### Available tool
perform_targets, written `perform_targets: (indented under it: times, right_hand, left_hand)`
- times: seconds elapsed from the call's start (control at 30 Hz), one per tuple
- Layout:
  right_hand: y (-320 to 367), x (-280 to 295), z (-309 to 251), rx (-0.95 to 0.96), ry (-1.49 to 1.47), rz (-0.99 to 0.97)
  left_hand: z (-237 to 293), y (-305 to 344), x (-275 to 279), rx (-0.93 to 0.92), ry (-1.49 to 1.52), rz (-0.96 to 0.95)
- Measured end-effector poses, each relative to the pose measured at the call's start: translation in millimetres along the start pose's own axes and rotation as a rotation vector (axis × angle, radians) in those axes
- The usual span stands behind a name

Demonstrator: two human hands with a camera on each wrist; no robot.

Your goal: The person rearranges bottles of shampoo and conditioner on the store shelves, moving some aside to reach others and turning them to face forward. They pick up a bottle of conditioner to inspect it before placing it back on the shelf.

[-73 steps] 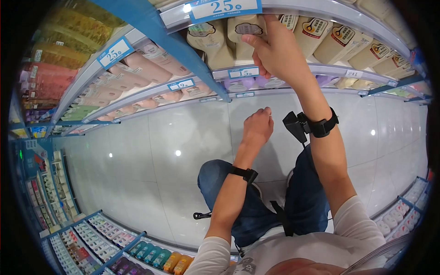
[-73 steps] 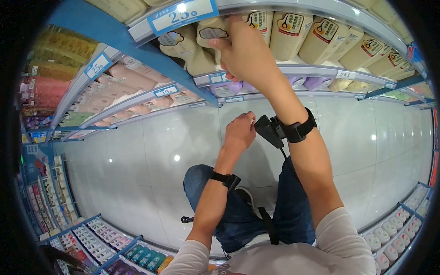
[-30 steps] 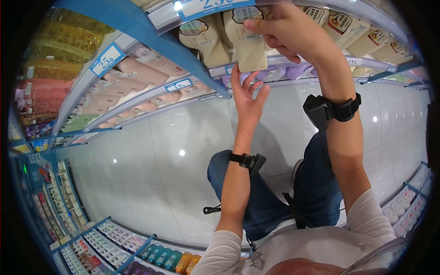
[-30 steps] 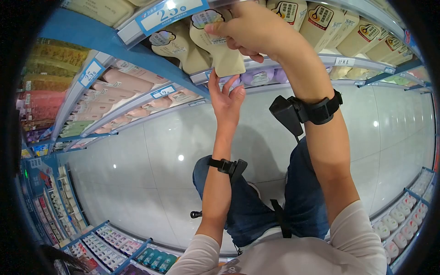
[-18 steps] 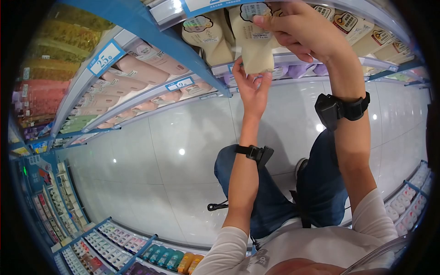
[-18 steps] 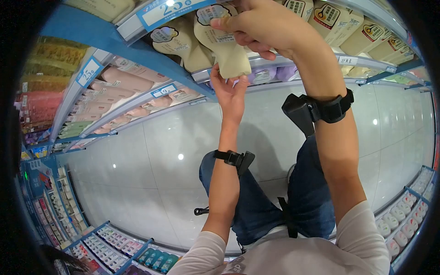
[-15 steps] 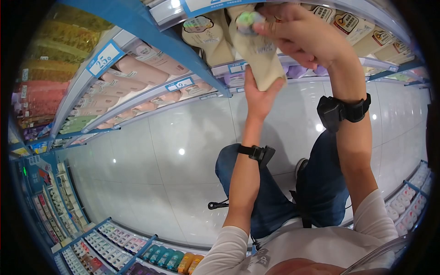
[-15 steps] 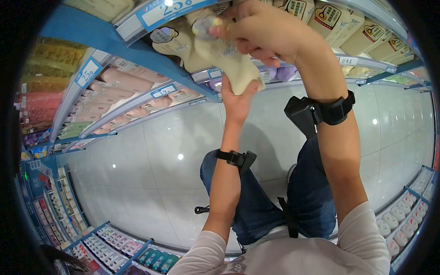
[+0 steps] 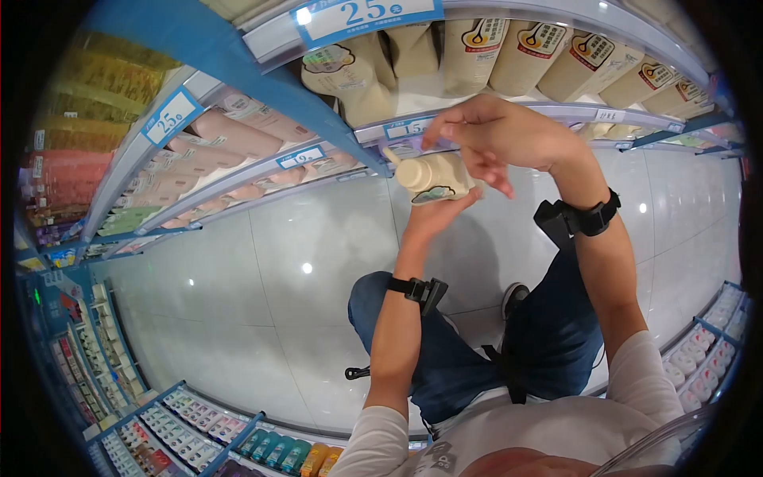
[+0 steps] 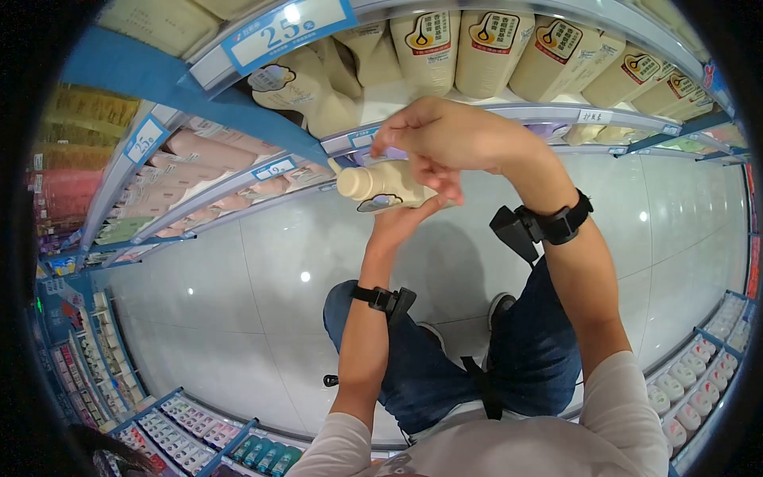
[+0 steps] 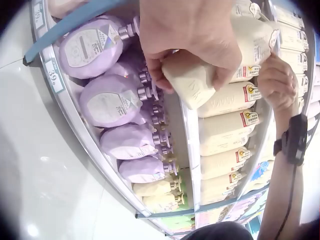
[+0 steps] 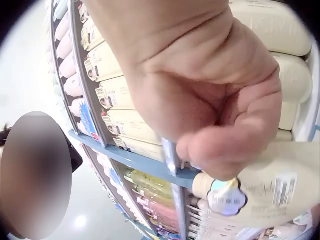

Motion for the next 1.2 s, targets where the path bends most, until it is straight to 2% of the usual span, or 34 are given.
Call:
perform_targets:
  times: [0.07,0.1,0.17,0.2,0.23,0.27,0.3,0.33,0.37,0.43,0.57,0.63,0.73,0.8,0.9,1.0,1.13,1.2]
  right_hand:
    - [-10.0,7.5,-13.6,0.266,-0.057,0.102]
    - [-16.2,5.0,-8.9,0.267,-0.066,0.104]
    - [-24.3,21.2,-16.0,0.412,-0.031,0.324]
    - [-35.5,20.5,-9.7,0.377,0.023,0.294]
    - [-46.7,19.3,-3.9,0.382,0.018,0.294]
    - [-53.1,21.2,-7.6,0.489,0.163,0.378]
    - [-57.2,20.6,-12.0,0.591,0.31,0.462]
    - [-65.9,20.5,-8.0,0.615,0.327,0.5]
    - [-74.1,18.6,-7.1,0.615,0.321,0.506]
    - [-80.3,22.2,-7.9,0.647,0.298,0.609]
    - [-94.4,15.8,-8.5,0.548,0.069,0.49]
    - [-98.9,22.2,-7.9,0.538,0.06,0.55]
    - [-119.8,36.9,2.1,0.596,0.114,0.62]
    - [-118.4,43.5,2.6,0.607,0.153,0.695]
    - [-122.4,45.5,5.2,0.604,0.166,0.69]
    - [-122.9,45.7,9.6,0.527,0.171,0.669]
    - [-119.7,44.4,8.0,0.552,0.181,0.67]
    - [-116.8,44.1,8.3,0.494,0.197,0.687]
  left_hand:
    - [-10.0,3.3,2.7,-0.026,0.022,0.02]
    - [-3.5,6.6,0.2,-0.019,0.016,0.018]
    - [20.7,14.4,3.9,-0.109,-0.022,0.101]
    - [23.0,17.3,3.7,-0.108,-0.03,0.101]
    - [18.1,21.1,12.8,-0.056,0.098,0.174]
    - [11.6,25.4,20.9,-0.002,0.226,0.245]
    - [13.7,28.8,19.9,0.002,0.219,0.242]
    - [15.3,35.1,29.3,-0.013,0.311,0.338]
    - [15.9,40.9,39.4,-0.029,0.403,0.436]
    - [24.4,45.7,46.8,-0.074,0.423,0.456]
    - [31.6,64.8,63.8,-0.117,0.485,0.565]
    - [35.0,75.1,66.6,-0.123,0.488,0.586]
    - [34.6,80.3,64.7,-0.064,0.527,0.564]
    - [35.6,81.5,64.8,-0.076,0.418,0.567]
    - [37.8,78.0,60.0,-0.072,0.321,0.567]
    - [36.5,71.7,53.7,-0.08,0.341,0.552]
    - [34.7,66.9,48.4,-0.07,0.376,0.536]
    - [35.5,64.9,47.1,-0.081,0.355,0.524]
Point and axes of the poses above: each hand's wrist, its own y-axis away from the middle knuckle, its own x-axis out of the back of the hand, z = x × y, the point moved 10 cm from there along -y, towards the middle knuckle, and after that the axes turned 7 degrees about x, right-handed, at the moved point
